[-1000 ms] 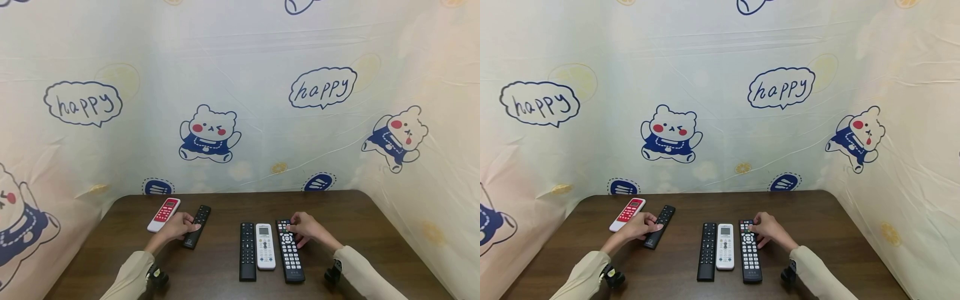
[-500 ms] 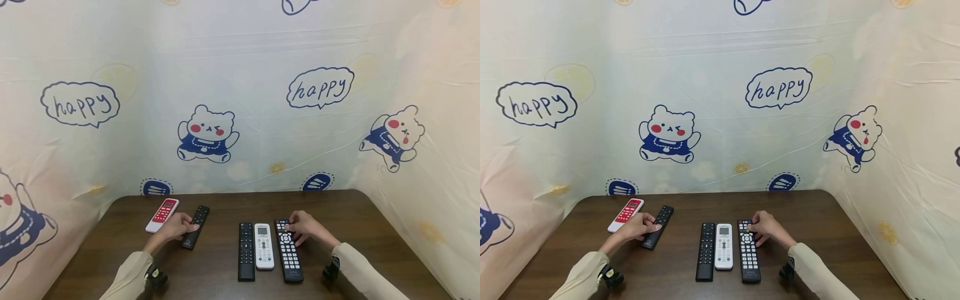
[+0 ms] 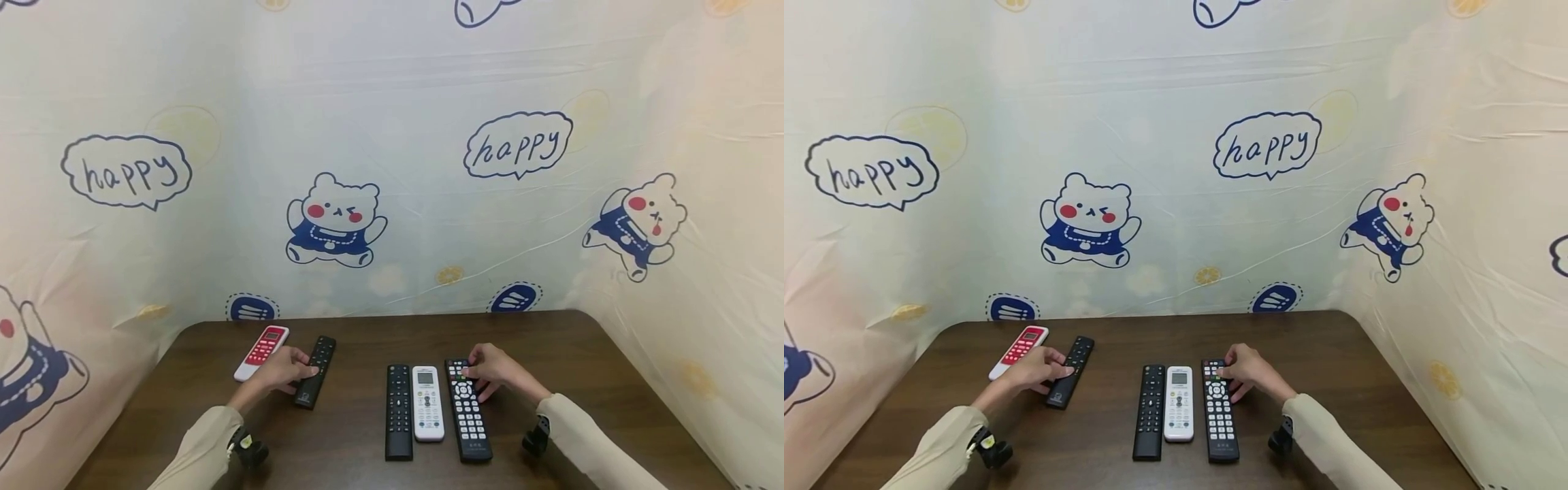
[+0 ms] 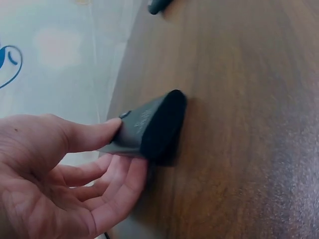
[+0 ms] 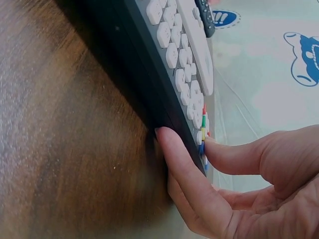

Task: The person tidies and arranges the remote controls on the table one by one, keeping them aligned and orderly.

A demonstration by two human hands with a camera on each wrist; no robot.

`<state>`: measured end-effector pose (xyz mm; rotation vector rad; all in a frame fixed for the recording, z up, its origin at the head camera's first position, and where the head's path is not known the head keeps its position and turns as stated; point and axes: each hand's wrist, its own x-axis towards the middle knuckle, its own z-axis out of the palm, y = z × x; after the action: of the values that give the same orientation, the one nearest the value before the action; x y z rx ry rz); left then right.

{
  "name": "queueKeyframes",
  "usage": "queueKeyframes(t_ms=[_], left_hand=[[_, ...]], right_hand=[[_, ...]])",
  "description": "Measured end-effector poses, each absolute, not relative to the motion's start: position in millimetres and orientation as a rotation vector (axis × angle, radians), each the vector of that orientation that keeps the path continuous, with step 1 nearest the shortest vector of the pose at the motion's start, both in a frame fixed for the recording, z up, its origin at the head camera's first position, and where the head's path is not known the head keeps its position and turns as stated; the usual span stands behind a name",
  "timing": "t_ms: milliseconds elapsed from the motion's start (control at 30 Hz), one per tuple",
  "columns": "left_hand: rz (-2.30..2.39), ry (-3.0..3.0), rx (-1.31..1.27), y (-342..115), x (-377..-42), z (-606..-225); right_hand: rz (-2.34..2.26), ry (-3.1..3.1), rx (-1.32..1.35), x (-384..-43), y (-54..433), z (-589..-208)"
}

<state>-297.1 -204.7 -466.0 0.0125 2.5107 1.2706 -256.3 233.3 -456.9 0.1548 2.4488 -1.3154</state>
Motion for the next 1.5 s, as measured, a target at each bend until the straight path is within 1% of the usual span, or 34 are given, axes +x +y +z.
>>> queueKeyframes(t_ms=[367,633,833,1033,1267,1500], left_hand=[[1.511,2.397,0.055,-215.7,-292.5,-469.6],[1.629,2.273,0.072,-216.9,-289.2,-461.6],[1.663,2.239,0.091,-204.7,-287.0,-454.1],[1.688,2.169,0.154,-186.2,-286.9,-455.8],[1.632,2.158,0.218,-161.9,-276.7,-463.4],[1.624,2.159,0.252,-146.5,-264.6,-465.5]], right_hand=[[-1.291,2.456,0.174,-260.7,229.0,-452.3],[-1.304,2.45,0.15,-260.8,227.9,-455.4],[-1.283,2.451,0.14,-260.5,228.3,-453.4],[-1.258,2.469,0.145,-261.4,227.4,-451.2],[-1.247,2.465,0.159,-257.7,225.5,-454.2],[-1.239,2.47,0.178,-255.0,226.1,-448.6]])
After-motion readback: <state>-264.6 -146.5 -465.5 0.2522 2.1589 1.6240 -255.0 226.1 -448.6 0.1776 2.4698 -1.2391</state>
